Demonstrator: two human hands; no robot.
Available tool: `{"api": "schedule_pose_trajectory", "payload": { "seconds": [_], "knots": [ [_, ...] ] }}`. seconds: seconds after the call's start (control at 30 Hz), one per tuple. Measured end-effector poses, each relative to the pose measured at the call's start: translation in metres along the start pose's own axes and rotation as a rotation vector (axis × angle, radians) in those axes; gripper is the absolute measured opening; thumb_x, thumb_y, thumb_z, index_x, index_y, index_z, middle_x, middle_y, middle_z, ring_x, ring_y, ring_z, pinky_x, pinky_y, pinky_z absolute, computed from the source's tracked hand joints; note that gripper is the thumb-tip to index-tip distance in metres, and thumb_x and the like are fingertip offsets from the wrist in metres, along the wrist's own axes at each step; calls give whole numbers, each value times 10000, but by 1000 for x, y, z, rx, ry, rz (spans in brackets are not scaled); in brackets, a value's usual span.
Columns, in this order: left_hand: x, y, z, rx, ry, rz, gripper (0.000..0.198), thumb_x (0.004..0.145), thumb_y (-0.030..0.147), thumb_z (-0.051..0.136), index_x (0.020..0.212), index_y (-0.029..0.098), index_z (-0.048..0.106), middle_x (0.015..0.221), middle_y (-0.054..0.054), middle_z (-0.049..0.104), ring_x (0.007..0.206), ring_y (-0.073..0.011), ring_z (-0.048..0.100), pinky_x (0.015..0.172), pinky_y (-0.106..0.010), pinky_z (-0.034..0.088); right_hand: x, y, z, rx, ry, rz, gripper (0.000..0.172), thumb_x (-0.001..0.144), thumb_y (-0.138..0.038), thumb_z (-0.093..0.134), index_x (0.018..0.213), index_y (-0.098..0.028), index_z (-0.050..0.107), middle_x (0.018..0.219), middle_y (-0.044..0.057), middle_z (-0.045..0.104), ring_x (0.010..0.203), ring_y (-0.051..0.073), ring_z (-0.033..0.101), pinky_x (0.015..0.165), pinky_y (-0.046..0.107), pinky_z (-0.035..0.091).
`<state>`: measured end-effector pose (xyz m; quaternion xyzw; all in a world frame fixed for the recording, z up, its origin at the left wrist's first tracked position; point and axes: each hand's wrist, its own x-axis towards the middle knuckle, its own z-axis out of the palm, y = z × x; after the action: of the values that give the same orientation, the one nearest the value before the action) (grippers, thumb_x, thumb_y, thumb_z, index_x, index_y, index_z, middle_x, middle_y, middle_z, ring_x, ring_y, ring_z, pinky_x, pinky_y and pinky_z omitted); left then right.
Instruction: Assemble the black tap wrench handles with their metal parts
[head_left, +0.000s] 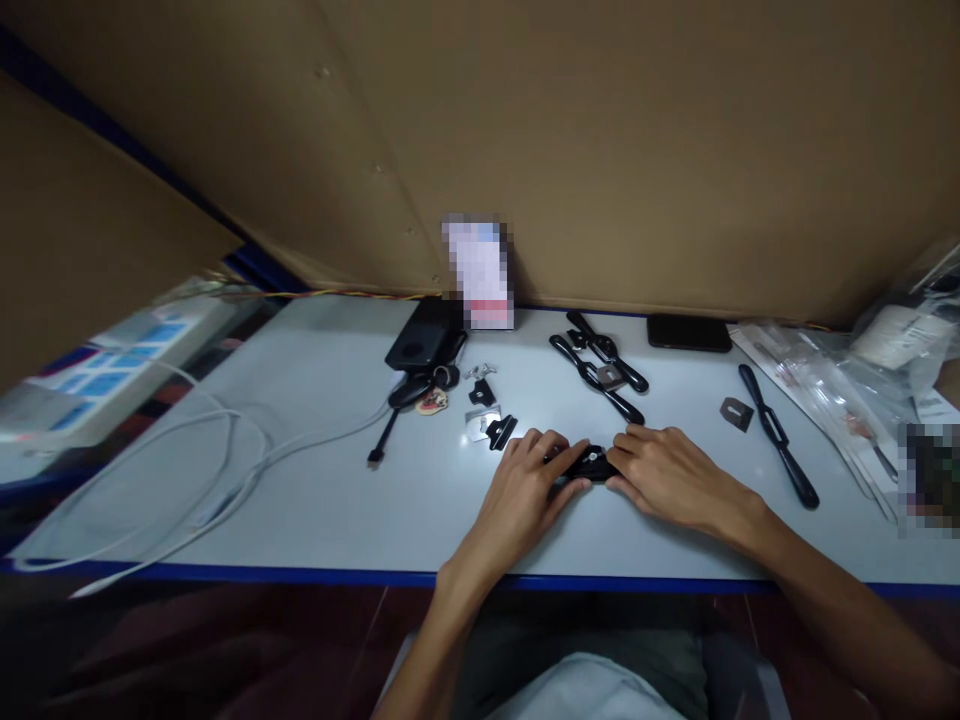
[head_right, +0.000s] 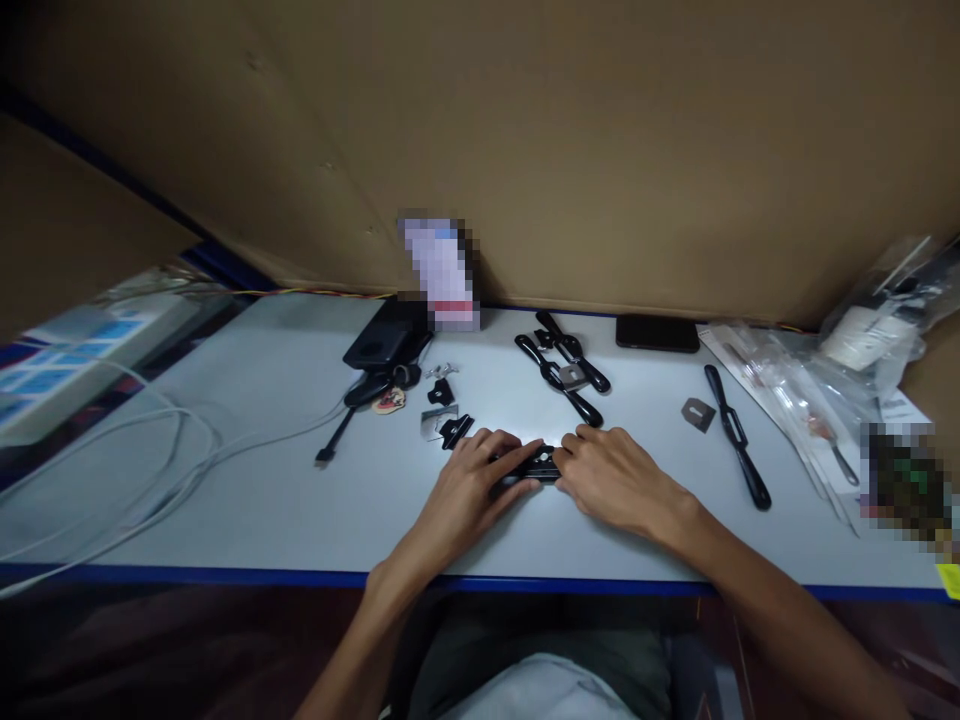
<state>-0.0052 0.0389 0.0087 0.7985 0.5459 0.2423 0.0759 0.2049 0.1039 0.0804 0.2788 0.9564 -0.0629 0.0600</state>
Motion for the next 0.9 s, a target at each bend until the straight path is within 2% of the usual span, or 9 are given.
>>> {"api": "schedule_pose_trajectory", "payload": {
  "seconds": [0.2,0.33,0.5,0.73,0.9],
  "knots": [
    [0,1,-3,-47,-29,-50,408,985,335,640,1375,215,636,1102,-94,635,1001,-270,551,906,-460,457,1,2,-4,47,-26,28,181,1000,-270,635,1047,-126,734,1033,119,727,1043,271,663,734,315,468],
    [0,2,-7,-186,-38,-101,415,974,215,581,1387,220,618,1124,-83,650,1049,-265,566,965,-477,450,-1,13,-7,167,14,65,209,1025,-304,586,1028,-165,741,1000,86,744,926,226,683,757,302,440],
    [-1,2,-7,-255,0,-135,489,911,73,469,1348,209,644,1107,-79,674,1038,-259,571,976,-481,459,0,28,-4,162,90,174,249,1043,-211,498,1017,-181,744,974,71,769,857,200,688,713,281,385],
    [-1,1,-3,-243,53,-109,366,976,181,484,1266,222,703,1087,-88,682,1001,-258,587,950,-484,482,-2,26,0,196,138,232,255,1031,-225,517,1036,-210,772,997,52,782,915,202,705,755,276,408],
    [0,-3,0,-187,57,-76,349,990,255,517,1290,231,694,1071,-88,678,987,-256,602,939,-480,496,-15,13,4,180,143,249,247,1028,-208,529,1145,-200,746,1138,85,756,1085,221,680,851,289,448]
  ]
}}
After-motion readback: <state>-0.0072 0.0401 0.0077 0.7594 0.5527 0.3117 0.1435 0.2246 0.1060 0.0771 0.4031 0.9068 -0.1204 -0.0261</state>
